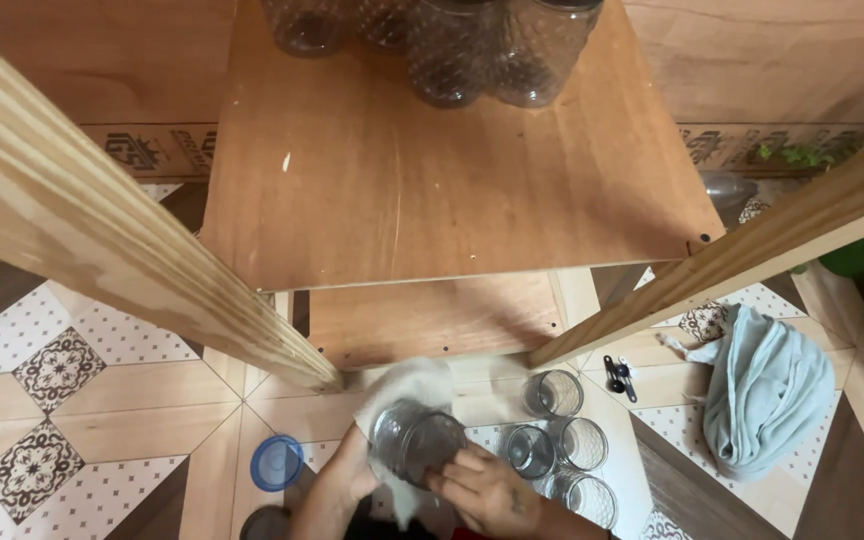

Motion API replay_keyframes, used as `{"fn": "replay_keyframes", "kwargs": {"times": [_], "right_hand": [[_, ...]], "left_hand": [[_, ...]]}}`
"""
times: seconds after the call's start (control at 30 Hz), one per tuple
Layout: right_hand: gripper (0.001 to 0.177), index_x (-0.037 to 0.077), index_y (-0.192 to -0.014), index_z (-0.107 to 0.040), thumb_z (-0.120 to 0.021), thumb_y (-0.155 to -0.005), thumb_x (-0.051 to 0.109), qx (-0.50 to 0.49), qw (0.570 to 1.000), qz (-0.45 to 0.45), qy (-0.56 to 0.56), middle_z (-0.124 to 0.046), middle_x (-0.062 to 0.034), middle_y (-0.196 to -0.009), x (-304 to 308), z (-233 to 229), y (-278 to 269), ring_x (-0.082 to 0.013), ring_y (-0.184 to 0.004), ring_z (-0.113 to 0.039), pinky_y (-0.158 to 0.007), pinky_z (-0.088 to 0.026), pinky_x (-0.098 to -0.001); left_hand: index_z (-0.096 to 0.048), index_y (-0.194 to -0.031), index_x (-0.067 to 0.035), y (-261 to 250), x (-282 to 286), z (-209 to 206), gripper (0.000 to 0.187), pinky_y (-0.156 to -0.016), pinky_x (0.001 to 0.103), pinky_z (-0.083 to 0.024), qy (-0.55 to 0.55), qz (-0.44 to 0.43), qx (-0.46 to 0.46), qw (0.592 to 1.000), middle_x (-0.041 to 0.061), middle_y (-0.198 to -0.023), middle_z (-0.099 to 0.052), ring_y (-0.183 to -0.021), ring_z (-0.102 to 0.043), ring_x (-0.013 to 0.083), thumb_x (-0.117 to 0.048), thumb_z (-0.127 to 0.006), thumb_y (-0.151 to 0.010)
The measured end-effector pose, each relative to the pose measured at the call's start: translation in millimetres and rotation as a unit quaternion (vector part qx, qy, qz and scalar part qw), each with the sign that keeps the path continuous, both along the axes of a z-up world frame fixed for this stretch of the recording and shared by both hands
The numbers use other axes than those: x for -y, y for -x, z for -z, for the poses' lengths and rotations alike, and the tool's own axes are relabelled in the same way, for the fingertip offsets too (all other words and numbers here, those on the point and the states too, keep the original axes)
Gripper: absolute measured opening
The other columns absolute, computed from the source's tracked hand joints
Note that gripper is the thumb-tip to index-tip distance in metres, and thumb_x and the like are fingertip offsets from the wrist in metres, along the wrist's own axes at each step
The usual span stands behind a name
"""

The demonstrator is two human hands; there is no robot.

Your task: The person picks up small glass jars and lids from the floor, wipes each jar with a cloth, screws on the lid, and places the sealed jar on a wooden shelf. The process repeats for several jars, building a row of stored containers on the shelf.

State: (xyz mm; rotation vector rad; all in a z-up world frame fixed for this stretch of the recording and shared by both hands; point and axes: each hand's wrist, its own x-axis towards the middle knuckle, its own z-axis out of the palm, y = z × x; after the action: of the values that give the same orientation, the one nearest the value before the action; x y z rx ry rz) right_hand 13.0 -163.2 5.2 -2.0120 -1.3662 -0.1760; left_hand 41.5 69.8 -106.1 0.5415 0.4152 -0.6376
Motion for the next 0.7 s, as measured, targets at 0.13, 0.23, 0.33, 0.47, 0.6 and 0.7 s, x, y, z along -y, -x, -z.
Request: {"fn": "replay_keyframes", "kwargs": {"times": [0.13, 0.23, 0.33, 0.47, 0.6, 0.7], "right_hand": [[0.035, -0.001, -0.108, -0.073, -0.074, -0.073, 0.004, 0.110, 0.993, 0.019, 0.032, -0.067, -0.0062, -0.091, -3.4, -1.5, 0.3, -0.0193, -0.090, -0.066, -0.108, -0.045, -0.0651], [0.038, 0.004, -0.114, -0.074, -0.081, -0.076, 0.008, 0.075, 0.996, 0.032, 0.021, -0.068, -0.0087, -0.106, 2.0, 4.9, -0.2, -0.0252, -0.105, -0.065, -0.115, -0.041, -0.0580], [0.058, 0.012, -0.130, -0.061, -0.091, -0.081, 0.018, 0.004, 0.990, 0.094, -0.107, -0.054, -0.0141, -0.135, 3.2, 17.2, -2.0, -0.0347, -0.136, -0.053, -0.117, -0.043, -0.0458], [0.115, 0.005, -0.153, -0.027, -0.100, -0.067, 0.027, -0.224, 0.941, 0.144, -0.208, -0.029, -0.0195, -0.156, -1.5, 31.0, -10.0, -0.0367, -0.148, -0.037, -0.123, -0.033, -0.0508], [0.115, 0.005, -0.156, -0.033, -0.100, -0.066, 0.029, -0.356, 0.917, 0.116, -0.139, -0.043, -0.0197, -0.158, -0.2, 32.0, -17.9, -0.0354, -0.150, -0.044, -0.123, -0.032, -0.0499], [0.111, 0.006, -0.156, -0.034, -0.095, -0.068, 0.034, -0.398, 0.898, 0.143, -0.126, -0.049, -0.0180, -0.154, 2.4, 29.5, -21.2, -0.0318, -0.148, -0.047, -0.126, -0.035, -0.0479]], "left_hand": [[-0.068, -0.123, -0.007, 7.1, 8.4, -12.5, 0.053, -0.094, 0.042, -0.057, -0.003, -0.079, -0.045, 0.996, 0.011, -0.121, -0.074, -0.108, -0.071, 0.0248, -0.048, -0.050, -0.095], [-0.067, -0.125, -0.006, 11.5, 16.3, -15.8, 0.055, -0.094, 0.043, -0.056, 0.032, -0.095, -0.027, 0.995, 0.011, -0.123, -0.072, -0.111, -0.069, 0.0261, -0.050, -0.050, -0.096], [-0.065, -0.127, -0.007, 18.1, 21.5, -9.5, 0.052, -0.095, 0.045, -0.056, -0.015, -0.122, -0.084, 0.989, 0.010, -0.122, -0.072, -0.112, -0.067, 0.0258, -0.047, -0.050, -0.098], [-0.065, -0.128, -0.008, 23.1, 30.5, 2.6, 0.047, -0.091, 0.044, -0.057, -0.121, -0.117, -0.151, 0.974, 0.010, -0.118, -0.073, -0.107, -0.069, 0.0230, -0.042, -0.050, -0.099], [-0.067, -0.122, -0.003, 23.7, 42.9, 3.5, 0.041, -0.084, 0.041, -0.061, -0.074, -0.081, -0.095, 0.989, 0.012, -0.112, -0.075, -0.098, -0.072, 0.0234, -0.033, -0.054, -0.097], [-0.068, -0.119, -0.003, 25.1, 44.6, -5.0, 0.038, -0.079, 0.039, -0.060, -0.063, -0.072, -0.094, 0.991, 0.012, -0.107, -0.075, -0.093, -0.072, 0.0225, -0.031, -0.055, -0.097]]}}
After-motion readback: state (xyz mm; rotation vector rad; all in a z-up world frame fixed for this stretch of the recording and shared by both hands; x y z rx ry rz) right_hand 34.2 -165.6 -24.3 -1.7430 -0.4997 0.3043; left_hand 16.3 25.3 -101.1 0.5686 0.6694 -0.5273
